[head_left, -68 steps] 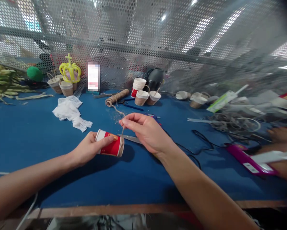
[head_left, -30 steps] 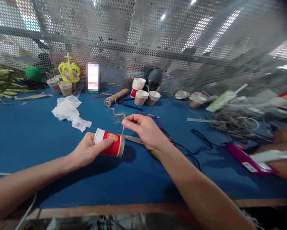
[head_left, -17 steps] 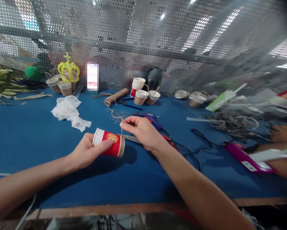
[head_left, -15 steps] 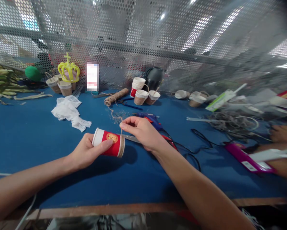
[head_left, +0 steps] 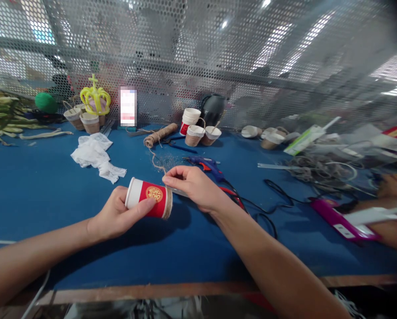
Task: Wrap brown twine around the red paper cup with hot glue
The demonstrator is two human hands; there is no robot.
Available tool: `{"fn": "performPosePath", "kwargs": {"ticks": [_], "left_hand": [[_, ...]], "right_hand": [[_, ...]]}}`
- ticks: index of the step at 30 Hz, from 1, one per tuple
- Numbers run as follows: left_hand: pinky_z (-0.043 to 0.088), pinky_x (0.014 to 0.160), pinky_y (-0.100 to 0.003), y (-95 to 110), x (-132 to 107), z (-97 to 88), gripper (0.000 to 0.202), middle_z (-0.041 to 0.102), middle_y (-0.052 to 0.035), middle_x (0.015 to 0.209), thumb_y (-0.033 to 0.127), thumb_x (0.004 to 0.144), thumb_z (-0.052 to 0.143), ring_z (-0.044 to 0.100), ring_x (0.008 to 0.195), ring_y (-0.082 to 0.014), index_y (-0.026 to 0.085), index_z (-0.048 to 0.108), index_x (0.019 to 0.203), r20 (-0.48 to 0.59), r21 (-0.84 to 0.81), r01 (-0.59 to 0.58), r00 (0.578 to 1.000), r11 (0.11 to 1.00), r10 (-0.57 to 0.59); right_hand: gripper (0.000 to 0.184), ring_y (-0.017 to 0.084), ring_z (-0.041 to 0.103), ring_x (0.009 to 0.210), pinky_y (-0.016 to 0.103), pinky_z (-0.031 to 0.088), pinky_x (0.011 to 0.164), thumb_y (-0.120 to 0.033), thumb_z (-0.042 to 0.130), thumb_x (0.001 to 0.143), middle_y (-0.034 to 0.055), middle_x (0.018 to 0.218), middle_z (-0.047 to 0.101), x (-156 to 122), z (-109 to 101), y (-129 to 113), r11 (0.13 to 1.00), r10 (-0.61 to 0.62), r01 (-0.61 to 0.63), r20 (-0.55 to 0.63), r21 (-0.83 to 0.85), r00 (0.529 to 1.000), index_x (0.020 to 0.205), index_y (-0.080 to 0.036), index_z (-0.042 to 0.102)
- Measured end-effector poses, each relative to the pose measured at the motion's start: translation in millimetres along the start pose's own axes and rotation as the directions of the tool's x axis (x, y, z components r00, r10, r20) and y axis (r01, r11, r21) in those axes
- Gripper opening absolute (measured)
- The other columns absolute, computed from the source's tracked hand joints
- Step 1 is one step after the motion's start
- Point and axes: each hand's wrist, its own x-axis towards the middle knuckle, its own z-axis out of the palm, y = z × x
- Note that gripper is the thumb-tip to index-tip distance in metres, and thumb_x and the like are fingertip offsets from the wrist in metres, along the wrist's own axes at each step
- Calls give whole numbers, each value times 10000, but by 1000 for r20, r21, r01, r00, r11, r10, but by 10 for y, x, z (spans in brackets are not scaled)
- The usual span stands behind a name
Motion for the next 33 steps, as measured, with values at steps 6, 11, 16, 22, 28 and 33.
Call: {"fn": "performPosePath", "kwargs": {"ticks": [6, 11, 16, 22, 28, 33], "left_hand": [[284, 385, -190, 29, -9, -2, 366, 386, 36, 419, 287, 771, 532, 301, 404, -59, 154, 467, 436, -22, 88, -71, 997, 994, 73], [281, 381, -196, 37, -10, 0, 376, 383, 44, 404, 243, 778, 520, 301, 384, -54, 167, 421, 424, -17, 146, -182, 982, 972, 187], [292, 391, -193, 33, -9, 0, 341, 402, 48, 411, 188, 779, 513, 337, 389, -54, 167, 434, 448, -10, 183, -268, 962, 946, 274], [324, 407, -198, 30, -8, -5, 326, 413, 45, 407, 164, 777, 510, 365, 395, -61, 173, 439, 460, 10, 293, -382, 918, 876, 397], [346, 412, -185, 39, 5, -11, 285, 459, 43, 413, 132, 767, 519, 396, 395, -59, 162, 483, 486, 16, 332, -448, 883, 830, 470], [372, 424, -172, 22, 42, -14, 234, 513, 32, 458, 108, 765, 519, 435, 417, -60, 150, 520, 535, -26, 304, -510, 840, 805, 542]], "right_hand": [[153, 102, 489, 594, 256, 371, 600, -288, 657, 642, -14, 629, 578, 1, 10, 9, 996, 32, -35, 38, 82, 999, 689, -150, 613], [179, 101, 476, 555, 265, 376, 574, -318, 658, 640, -18, 597, 562, 24, 11, 61, 991, 43, -54, 89, 123, 995, 692, -158, 598], [181, 96, 468, 559, 261, 369, 583, -319, 663, 638, -24, 586, 541, 30, 7, 73, 987, 45, -61, 108, 146, 993, 680, -157, 593], [170, 95, 473, 584, 259, 368, 606, -297, 670, 634, -24, 594, 534, 14, 6, 49, 985, 55, -75, 127, 154, 990, 673, -153, 589], [204, 111, 493, 622, 264, 382, 614, -345, 627, 698, 5, 673, 573, 14, -3, 33, 998, 22, -28, 109, 55, 994, 756, -151, 604], [304, 105, 493, 641, 246, 387, 600, -421, 510, 800, 18, 692, 564, -29, -91, -97, 997, -34, 35, 9, -65, 999, 683, -144, 558]]}}
